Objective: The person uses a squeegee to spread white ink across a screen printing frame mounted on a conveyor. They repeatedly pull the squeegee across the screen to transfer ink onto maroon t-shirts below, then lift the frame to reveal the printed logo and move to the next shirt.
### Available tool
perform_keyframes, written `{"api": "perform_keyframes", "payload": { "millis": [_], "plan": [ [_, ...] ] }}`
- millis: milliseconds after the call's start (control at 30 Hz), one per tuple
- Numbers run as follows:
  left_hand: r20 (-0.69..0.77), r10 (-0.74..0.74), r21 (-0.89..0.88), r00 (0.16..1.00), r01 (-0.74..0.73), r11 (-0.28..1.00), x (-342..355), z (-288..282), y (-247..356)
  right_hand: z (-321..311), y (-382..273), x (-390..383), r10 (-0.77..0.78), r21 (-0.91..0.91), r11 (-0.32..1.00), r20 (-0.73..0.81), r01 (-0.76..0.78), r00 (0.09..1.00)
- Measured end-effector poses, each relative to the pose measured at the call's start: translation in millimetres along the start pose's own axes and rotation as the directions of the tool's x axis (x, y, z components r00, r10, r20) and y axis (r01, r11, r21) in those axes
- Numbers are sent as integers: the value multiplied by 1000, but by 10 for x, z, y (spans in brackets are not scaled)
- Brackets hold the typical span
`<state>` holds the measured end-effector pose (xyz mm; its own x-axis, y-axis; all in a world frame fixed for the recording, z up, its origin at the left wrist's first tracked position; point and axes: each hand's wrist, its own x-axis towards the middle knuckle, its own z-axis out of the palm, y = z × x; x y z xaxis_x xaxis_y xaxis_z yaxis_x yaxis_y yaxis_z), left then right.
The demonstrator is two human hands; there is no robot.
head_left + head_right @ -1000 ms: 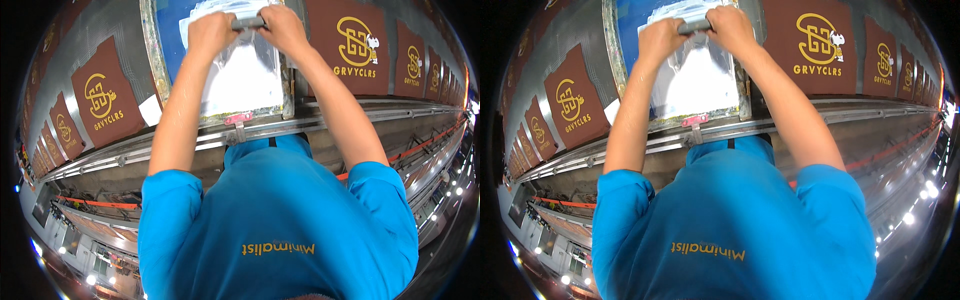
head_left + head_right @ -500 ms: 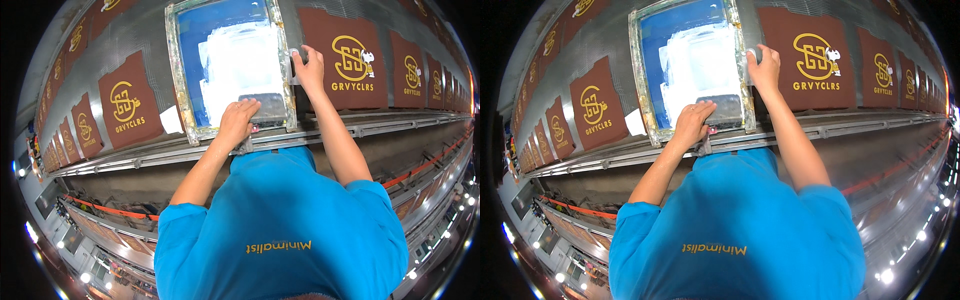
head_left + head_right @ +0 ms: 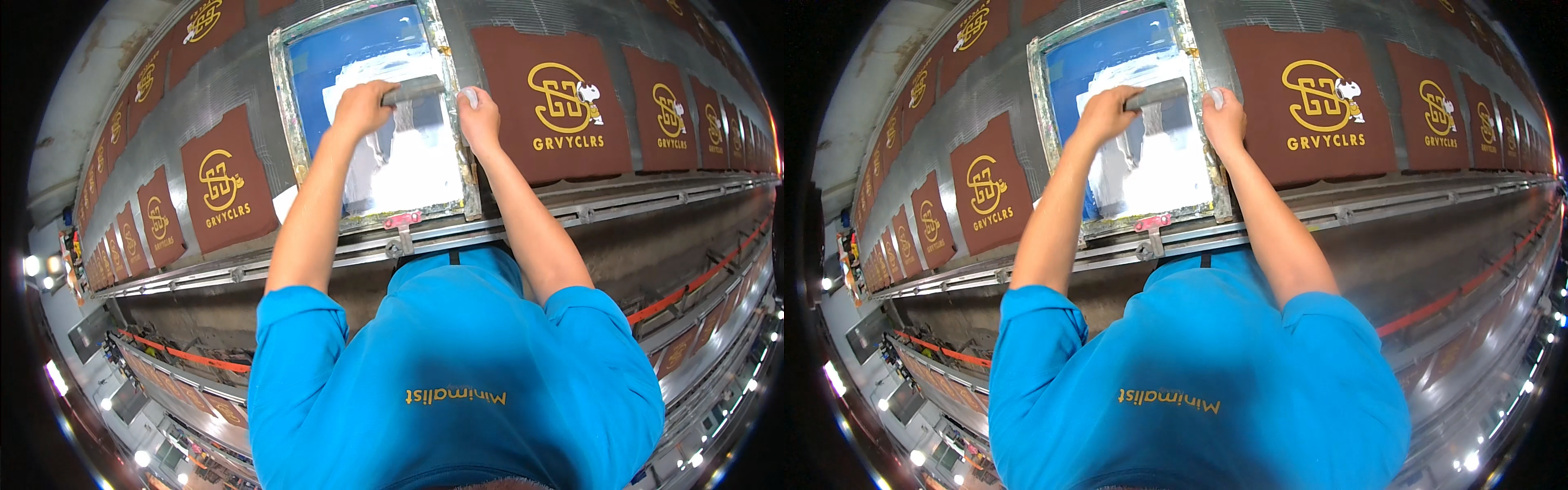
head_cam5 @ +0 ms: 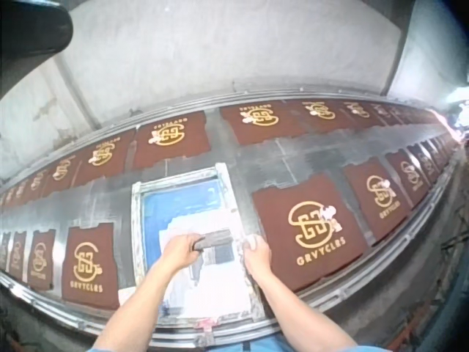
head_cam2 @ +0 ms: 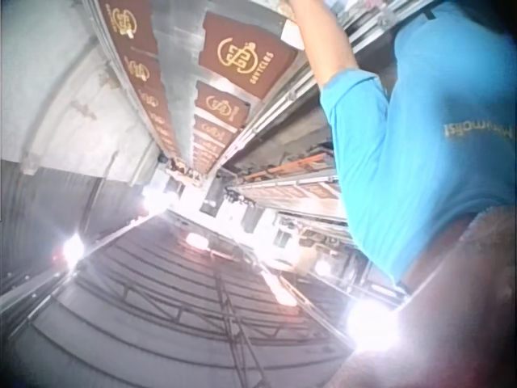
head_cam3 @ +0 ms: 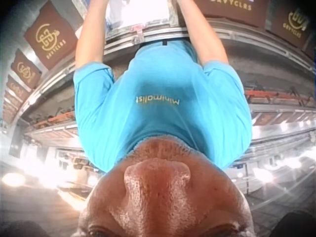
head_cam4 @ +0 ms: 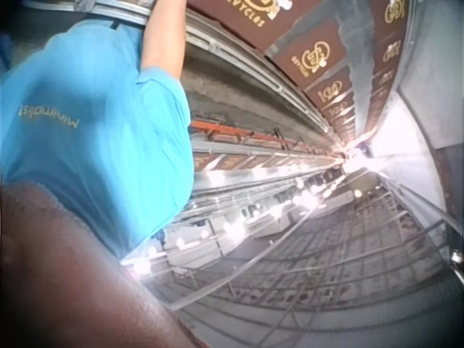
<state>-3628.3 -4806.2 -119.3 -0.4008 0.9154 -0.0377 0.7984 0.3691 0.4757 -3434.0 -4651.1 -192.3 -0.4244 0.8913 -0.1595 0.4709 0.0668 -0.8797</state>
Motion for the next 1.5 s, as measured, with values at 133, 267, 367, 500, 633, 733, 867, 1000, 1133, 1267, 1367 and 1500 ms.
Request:
{"api": "perform_keyframes", "payload": {
  "millis": [133, 267, 367, 500, 633, 733, 867, 1000, 1133, 1267, 1367, 1500],
  "plan": [
    [-139, 118, -7, 983, -120, 993, -787, 451, 251, -53, -36, 17, -52, -44, 998, -64, 50, 997],
    [-66, 58, 37, 996, -56, 998, -1856, 701, 611, -33, -64, -50, -133, 46, 990, 12, 133, 991],
    [-157, 89, -53, 984, -98, 994, -2068, 539, 624, 3, -386, -100, -188, -20, 982, -125, 187, 974],
    [-190, 92, -115, 977, -115, 987, -2334, 130, 181, 376, -851, -416, -173, 64, 982, -86, 179, 981],
    [-227, 79, -85, 971, -101, 991, -2767, -287, -745, 1365, -953, -880, -214, 125, 968, -51, 219, 975],
    [-203, 127, -2, 971, -130, 992, -3077, -623, -1624, 2263, -1045, -1326, -231, 186, 954, -32, 233, 972],
    [-243, 156, 121, 957, -130, 984, -3488, -1017, -2751, 3453, -1158, -1876, -197, 131, 972, -3, 195, 980],
    [-140, 115, 141, 984, -95, 985, -3659, -1371, -3494, 4078, -1410, -2286, -62, 55, 997, 26, 61, 998],
    [132, 8, 81, 991, -18, 997, -3667, -1601, -3908, 4291, -1671, -2513, -27, -37, 999, -9, 27, 1000],
    [428, -72, -2, 901, 81, 997, -3430, -1527, -4076, 4326, -1535, -2412, 2, -120, 993, 60, 5, 998],
    [569, -80, -115, 819, 175, 978, -3215, -1430, -4175, 4363, -1531, -2350, -8, -180, 983, 84, 23, 996],
    [577, -64, -173, 814, 198, 965, -2908, -1613, -4279, 4337, -1538, -2382, 0, -179, 984, 78, 14, 997]
  ]
}}
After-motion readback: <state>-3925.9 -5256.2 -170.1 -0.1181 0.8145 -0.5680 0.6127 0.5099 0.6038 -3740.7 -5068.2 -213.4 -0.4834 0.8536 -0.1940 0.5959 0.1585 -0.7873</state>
